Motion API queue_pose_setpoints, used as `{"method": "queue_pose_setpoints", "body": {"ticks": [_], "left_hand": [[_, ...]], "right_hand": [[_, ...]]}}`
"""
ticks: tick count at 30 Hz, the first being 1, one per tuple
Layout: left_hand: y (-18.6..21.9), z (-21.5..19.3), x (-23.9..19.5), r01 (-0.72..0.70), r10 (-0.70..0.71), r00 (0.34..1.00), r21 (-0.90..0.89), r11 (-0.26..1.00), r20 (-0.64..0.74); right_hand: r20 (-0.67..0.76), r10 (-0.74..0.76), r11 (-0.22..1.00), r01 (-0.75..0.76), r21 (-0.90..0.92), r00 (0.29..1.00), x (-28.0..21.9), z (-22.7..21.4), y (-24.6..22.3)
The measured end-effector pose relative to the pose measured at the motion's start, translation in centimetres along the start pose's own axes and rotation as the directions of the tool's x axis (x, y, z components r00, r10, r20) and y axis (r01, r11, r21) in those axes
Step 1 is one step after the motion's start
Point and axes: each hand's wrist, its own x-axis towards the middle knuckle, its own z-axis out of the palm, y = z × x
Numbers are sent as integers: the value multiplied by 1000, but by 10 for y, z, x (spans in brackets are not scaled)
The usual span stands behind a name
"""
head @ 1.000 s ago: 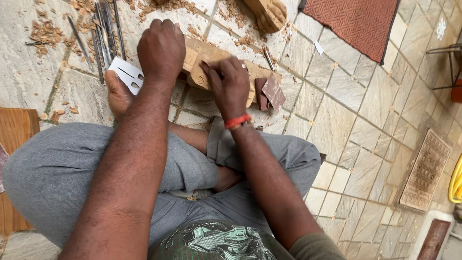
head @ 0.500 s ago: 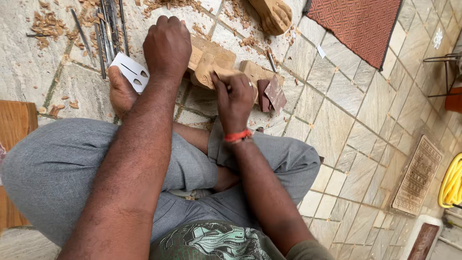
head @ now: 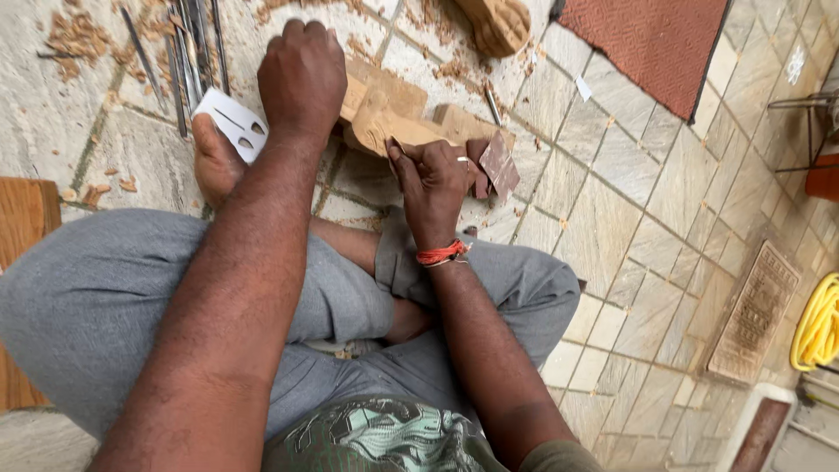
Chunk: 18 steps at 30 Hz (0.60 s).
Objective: The person sits on the floor and carves a wooden piece shaped like a hand using a chisel and sandpaper. They refine the details of the fingers and palm, then smooth the surface with sandpaper.
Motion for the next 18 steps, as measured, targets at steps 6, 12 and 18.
{"method": "queue_pose_setpoints", "body": {"ticks": [6, 12, 18], "left_hand": [[-2, 5, 2, 30, -26, 999, -90, 996, 42], [0, 11, 1, 40, -39, 999, -55, 998, 20], [-3, 8, 4, 27, -26, 1000, -49, 998, 4]], "right_hand": [[-2, -68, 998, 68, 12, 998, 14, 10, -17], [31, -24, 998, 26, -65, 999, 0, 4, -31], [94, -130, 975, 144, -170, 987, 42, 27, -28]]}}
